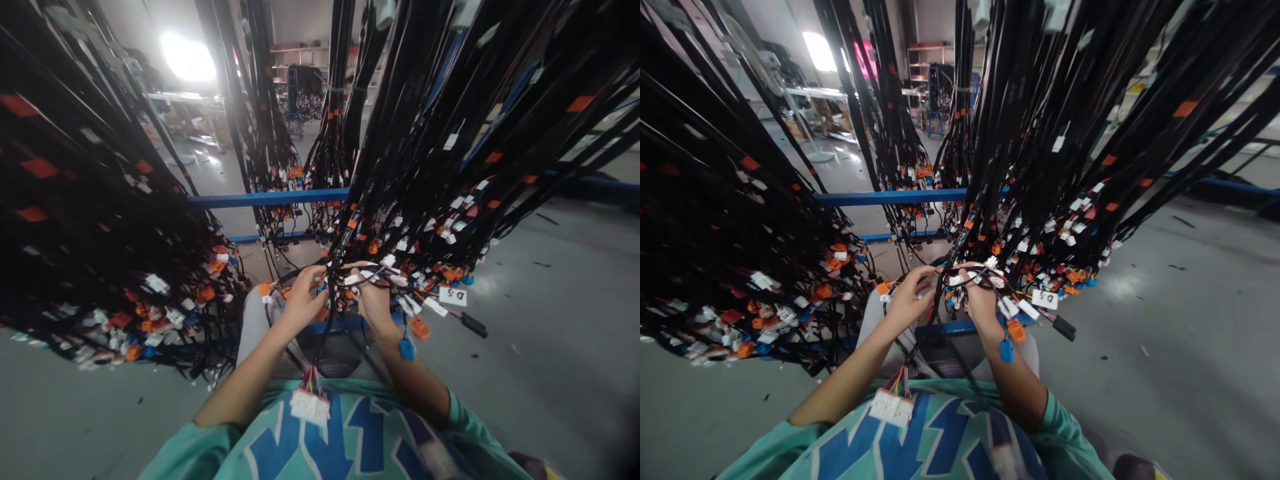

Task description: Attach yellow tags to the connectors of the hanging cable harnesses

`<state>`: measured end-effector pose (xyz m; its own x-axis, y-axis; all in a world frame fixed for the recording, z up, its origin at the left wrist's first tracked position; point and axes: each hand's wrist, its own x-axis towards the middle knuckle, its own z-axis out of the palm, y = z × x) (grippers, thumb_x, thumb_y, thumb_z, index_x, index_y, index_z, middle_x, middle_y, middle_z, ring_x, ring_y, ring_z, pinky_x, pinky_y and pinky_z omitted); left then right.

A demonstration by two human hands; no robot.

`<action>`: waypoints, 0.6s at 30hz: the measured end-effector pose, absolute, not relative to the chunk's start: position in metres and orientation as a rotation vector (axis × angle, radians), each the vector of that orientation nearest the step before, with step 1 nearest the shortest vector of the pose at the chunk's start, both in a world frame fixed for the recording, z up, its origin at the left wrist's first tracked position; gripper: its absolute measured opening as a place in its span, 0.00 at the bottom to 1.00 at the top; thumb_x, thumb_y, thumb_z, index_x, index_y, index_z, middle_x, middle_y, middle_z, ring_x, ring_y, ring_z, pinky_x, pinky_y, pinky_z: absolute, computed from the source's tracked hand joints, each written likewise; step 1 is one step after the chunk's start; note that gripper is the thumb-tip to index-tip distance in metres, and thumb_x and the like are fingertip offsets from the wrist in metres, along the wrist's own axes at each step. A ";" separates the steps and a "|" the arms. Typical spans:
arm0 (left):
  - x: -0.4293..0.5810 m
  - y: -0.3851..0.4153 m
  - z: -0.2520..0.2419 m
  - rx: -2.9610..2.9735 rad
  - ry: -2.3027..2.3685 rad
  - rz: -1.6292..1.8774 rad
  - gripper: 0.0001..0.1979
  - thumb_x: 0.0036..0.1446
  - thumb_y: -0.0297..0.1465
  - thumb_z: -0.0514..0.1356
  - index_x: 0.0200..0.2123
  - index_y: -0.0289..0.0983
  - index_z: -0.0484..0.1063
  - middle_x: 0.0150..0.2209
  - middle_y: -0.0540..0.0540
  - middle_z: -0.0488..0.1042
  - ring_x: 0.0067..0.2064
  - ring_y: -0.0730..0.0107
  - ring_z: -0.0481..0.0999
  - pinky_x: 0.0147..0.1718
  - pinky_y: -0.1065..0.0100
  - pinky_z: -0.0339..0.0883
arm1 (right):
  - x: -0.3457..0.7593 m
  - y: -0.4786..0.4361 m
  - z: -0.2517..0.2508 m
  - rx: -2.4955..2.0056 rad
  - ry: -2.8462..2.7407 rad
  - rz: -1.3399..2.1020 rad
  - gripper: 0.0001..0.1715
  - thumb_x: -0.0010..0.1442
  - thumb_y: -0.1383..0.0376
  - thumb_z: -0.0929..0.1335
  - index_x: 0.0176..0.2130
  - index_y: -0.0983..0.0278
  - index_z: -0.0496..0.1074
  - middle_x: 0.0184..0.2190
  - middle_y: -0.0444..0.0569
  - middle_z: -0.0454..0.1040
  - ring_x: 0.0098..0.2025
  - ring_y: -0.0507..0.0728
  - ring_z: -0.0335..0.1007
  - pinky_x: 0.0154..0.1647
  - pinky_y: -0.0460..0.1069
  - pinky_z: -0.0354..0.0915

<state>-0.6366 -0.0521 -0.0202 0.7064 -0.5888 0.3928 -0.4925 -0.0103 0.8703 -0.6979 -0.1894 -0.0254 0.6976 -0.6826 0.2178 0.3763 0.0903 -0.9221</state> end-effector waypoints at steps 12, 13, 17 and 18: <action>-0.632 -0.068 -0.030 1.724 -1.158 0.137 0.08 0.52 0.28 0.57 0.36 0.36 0.73 0.46 0.40 0.69 0.50 0.63 0.70 0.49 0.62 0.65 | -0.704 -0.187 0.001 -0.918 0.328 -0.814 0.18 0.35 0.61 0.76 0.29 0.62 0.72 0.26 0.45 0.77 0.27 0.55 0.72 0.34 0.52 0.69; -0.631 -0.069 -0.031 1.694 -1.127 0.119 0.07 0.52 0.28 0.57 0.34 0.36 0.74 0.44 0.40 0.71 0.48 0.64 0.71 0.48 0.63 0.66 | -0.704 -0.189 0.001 -0.919 0.338 -0.807 0.19 0.34 0.61 0.76 0.30 0.62 0.72 0.26 0.45 0.77 0.27 0.54 0.72 0.33 0.52 0.69; -0.631 -0.070 -0.031 1.591 -0.971 0.073 0.06 0.50 0.32 0.60 0.32 0.37 0.74 0.39 0.42 0.74 0.43 0.64 0.73 0.42 0.64 0.67 | -0.705 -0.194 0.000 -0.944 0.366 -0.741 0.19 0.36 0.59 0.75 0.31 0.62 0.72 0.26 0.46 0.77 0.27 0.55 0.71 0.29 0.51 0.69; -0.633 -0.070 -0.028 1.581 -0.935 0.075 0.06 0.49 0.33 0.61 0.31 0.37 0.74 0.38 0.42 0.74 0.41 0.64 0.73 0.41 0.65 0.67 | -0.705 -0.195 0.001 -0.963 0.360 -0.727 0.19 0.37 0.59 0.75 0.31 0.63 0.72 0.26 0.46 0.77 0.28 0.55 0.72 0.30 0.51 0.69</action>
